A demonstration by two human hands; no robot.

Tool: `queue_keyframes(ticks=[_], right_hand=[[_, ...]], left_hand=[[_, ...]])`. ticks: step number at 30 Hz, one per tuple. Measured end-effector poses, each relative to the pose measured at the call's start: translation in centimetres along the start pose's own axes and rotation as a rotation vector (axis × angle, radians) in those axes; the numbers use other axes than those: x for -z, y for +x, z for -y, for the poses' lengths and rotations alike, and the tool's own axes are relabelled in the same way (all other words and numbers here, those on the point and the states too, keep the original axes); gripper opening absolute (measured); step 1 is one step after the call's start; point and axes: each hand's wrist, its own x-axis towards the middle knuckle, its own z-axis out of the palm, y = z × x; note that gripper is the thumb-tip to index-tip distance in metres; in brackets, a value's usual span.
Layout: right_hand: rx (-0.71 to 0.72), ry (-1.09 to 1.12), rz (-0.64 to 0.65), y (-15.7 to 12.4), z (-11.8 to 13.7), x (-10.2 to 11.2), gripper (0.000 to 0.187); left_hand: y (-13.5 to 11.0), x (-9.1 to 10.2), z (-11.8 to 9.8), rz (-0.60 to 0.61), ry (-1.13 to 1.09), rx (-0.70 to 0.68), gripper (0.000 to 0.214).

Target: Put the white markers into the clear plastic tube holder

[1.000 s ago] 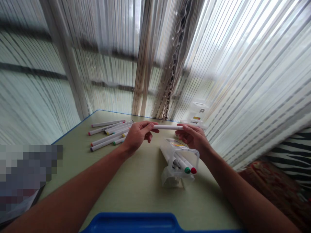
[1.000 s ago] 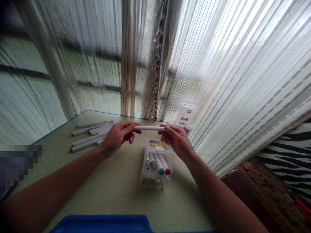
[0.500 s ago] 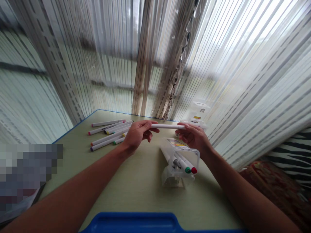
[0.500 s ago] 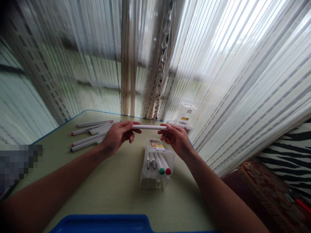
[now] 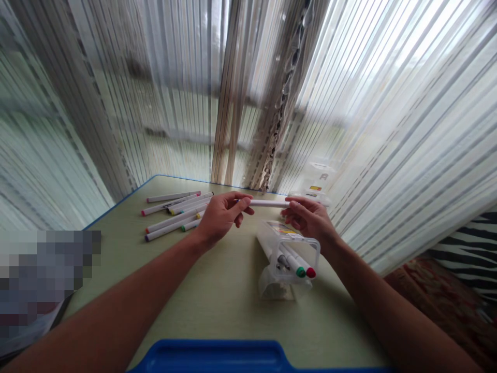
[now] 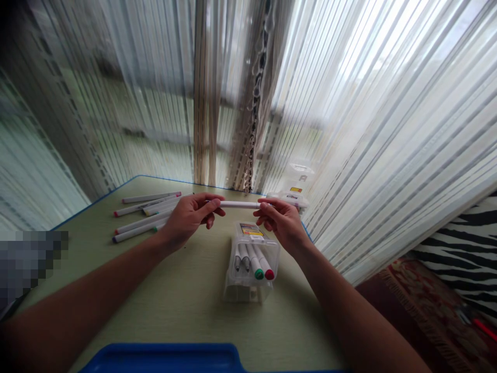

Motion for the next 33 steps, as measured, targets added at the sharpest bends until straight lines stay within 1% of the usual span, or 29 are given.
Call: queue_keyframes(ticks=[7,13,18,28,33], right_hand=[[0.062,-0.095,0.024,-0.02,-0.49,0.05,0.028],[0.102,-0.192,0.028,-0.18,-0.58,0.16,0.024],[0.103,-0.168,0.036,-0.22,-0.49,0.05,0.021],[0.043,-0.105,0.010,-0.35,-0.15,-0.18,0.024],[0.029,-0.110,0.001,-0.42,-0.10,-0.21,0.025]], left_hand=[[-0.03,-0.06,0.23,0.022,0.105,-0.023,0.038],[-0.14,0.01,0.25,0.040,0.159,-0.036,0.038],[-0.16,0.03,0.33,0.028,0.182,-0.037,0.037],[-0.09,-0.13,0.13,0.027,0.156,-0.035,0.035],[-0.18,-0.18,-0.03,0.020,0.145,-0.021,0.036]])
